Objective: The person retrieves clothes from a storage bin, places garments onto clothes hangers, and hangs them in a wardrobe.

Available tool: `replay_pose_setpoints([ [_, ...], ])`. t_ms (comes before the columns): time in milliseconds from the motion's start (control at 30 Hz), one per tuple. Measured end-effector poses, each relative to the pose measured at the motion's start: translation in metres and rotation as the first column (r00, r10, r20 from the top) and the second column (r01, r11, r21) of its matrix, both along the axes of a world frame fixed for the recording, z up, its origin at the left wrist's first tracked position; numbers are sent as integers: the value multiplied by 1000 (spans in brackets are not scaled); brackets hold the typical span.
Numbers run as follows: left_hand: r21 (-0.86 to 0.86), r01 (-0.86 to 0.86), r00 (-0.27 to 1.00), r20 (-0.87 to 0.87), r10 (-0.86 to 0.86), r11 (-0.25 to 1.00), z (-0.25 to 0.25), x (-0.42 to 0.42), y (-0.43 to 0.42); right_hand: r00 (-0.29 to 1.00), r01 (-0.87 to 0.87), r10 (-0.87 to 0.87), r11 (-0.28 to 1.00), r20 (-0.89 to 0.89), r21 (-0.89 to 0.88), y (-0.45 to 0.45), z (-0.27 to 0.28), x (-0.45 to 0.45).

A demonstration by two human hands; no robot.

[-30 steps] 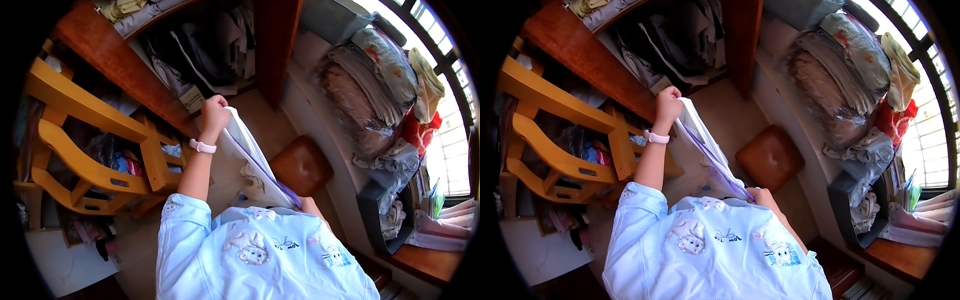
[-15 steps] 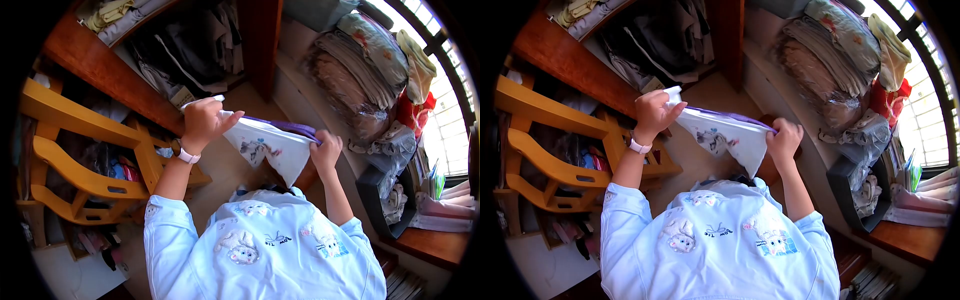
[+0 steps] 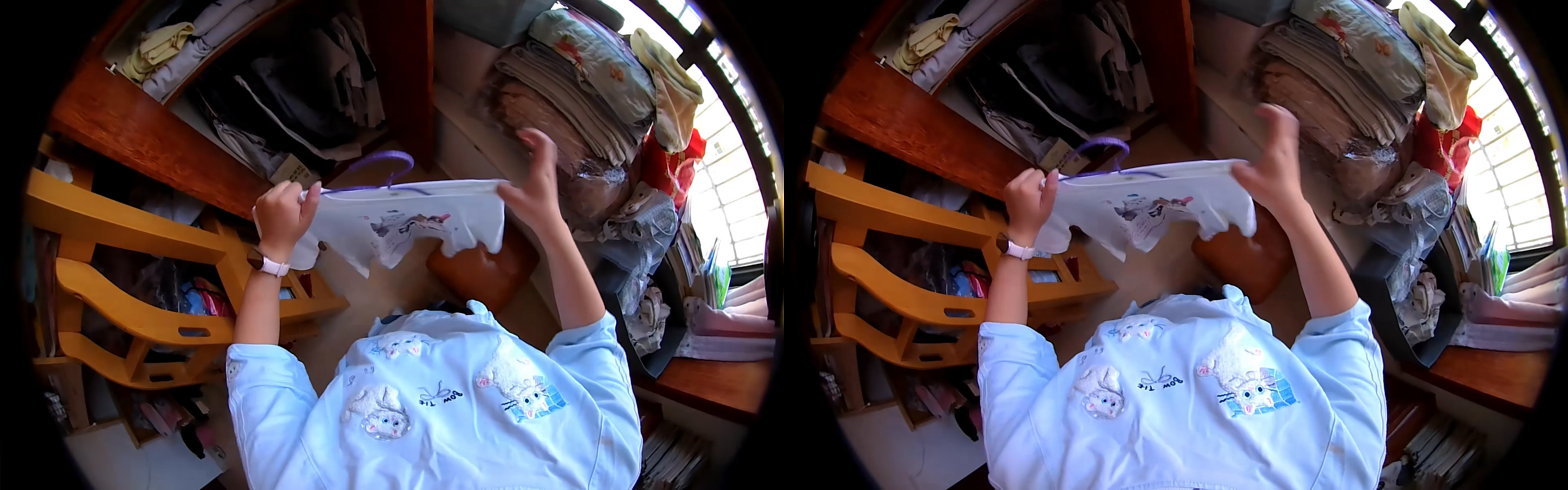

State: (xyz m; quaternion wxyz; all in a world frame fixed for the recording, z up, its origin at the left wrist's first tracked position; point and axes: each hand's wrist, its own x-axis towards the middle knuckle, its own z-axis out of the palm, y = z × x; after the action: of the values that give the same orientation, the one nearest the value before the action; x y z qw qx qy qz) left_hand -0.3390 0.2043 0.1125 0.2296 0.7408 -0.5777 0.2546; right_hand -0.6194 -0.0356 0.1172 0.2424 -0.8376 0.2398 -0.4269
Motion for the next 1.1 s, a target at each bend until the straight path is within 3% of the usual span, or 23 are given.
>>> replay_pose_setpoints([
  [33,-56,-10,998,-66,6,998,5,-2,-7,971,-238,233,945,45,226,7,12,8],
  [67,-113,-26,991,-131,11,993,11,-2,-13,888,-454,438,784,141,422,11,23,16],
  [100,-141,-65,981,-191,37,988,18,1,-16,885,-444,465,854,-18,272,7,25,23],
  [133,-143,-70,981,-189,42,987,25,3,-17,883,-448,470,852,-18,270,1,28,27],
  [200,-254,-103,981,-188,56,962,39,7,-18,709,-382,566,810,-421,445,-11,35,34],
  [233,-211,-164,965,-236,113,964,44,7,-16,734,-555,616,787,-286,270,-14,26,39],
  [267,-216,-181,963,-236,129,959,45,7,-18,693,-582,630,775,-350,245,-15,25,44],
  [333,-314,-108,985,-160,60,943,44,6,-23,704,-598,649,761,-288,253,-9,28,58],
  [367,-250,-138,986,-131,108,958,38,7,-25,691,-613,664,748,-286,255,-5,30,66],
  [400,-293,-194,981,-50,188,936,35,4,-31,721,-596,650,758,-239,264,0,33,74],
  [467,-516,-440,820,103,563,735,33,19,-42,735,-593,649,756,-197,278,-1,33,99],
  [500,-523,-444,815,102,570,728,24,29,-43,758,-559,613,786,-221,262,-3,32,108],
  [567,-324,-625,779,-308,546,710,-11,54,-45,795,-506,553,831,-249,230,-6,27,132],
  [600,-245,-579,762,-502,409,778,-19,60,-52,810,-487,516,857,-277,171,-10,22,147],
  [633,-132,-524,627,-728,277,841,-55,79,-58,824,-461,494,869,-278,181,-13,15,162],
  [667,-36,-435,543,-807,231,900,-76,88,-70,837,-435,472,881,-278,186,-15,7,179],
  [767,212,30,453,-874,176,977,-108,96,-93,870,-275,356,924,-340,264,-31,-29,232],
  [833,279,353,375,-917,139,893,-136,122,-94,887,-237,316,937,-336,257,-51,-55,272],
  [867,212,332,314,-944,104,919,-153,136,-90,900,-156,251,949,-357,275,-62,-65,295],
  [933,288,231,237,-943,233,929,-210,169,-77,903,-74,190,952,-385,297,-79,-79,342],
  [1033,433,105,263,-880,395,895,-260,218,-46,951,-69,146,959,-274,274,-119,-98,435],
  [1067,326,40,159,-935,316,944,-291,231,-36,947,-74,157,956,-280,283,-132,-100,469],
  [1100,429,-2,79,-900,428,903,-310,245,-26,938,-89,179,952,-297,294,-148,-102,503],
])
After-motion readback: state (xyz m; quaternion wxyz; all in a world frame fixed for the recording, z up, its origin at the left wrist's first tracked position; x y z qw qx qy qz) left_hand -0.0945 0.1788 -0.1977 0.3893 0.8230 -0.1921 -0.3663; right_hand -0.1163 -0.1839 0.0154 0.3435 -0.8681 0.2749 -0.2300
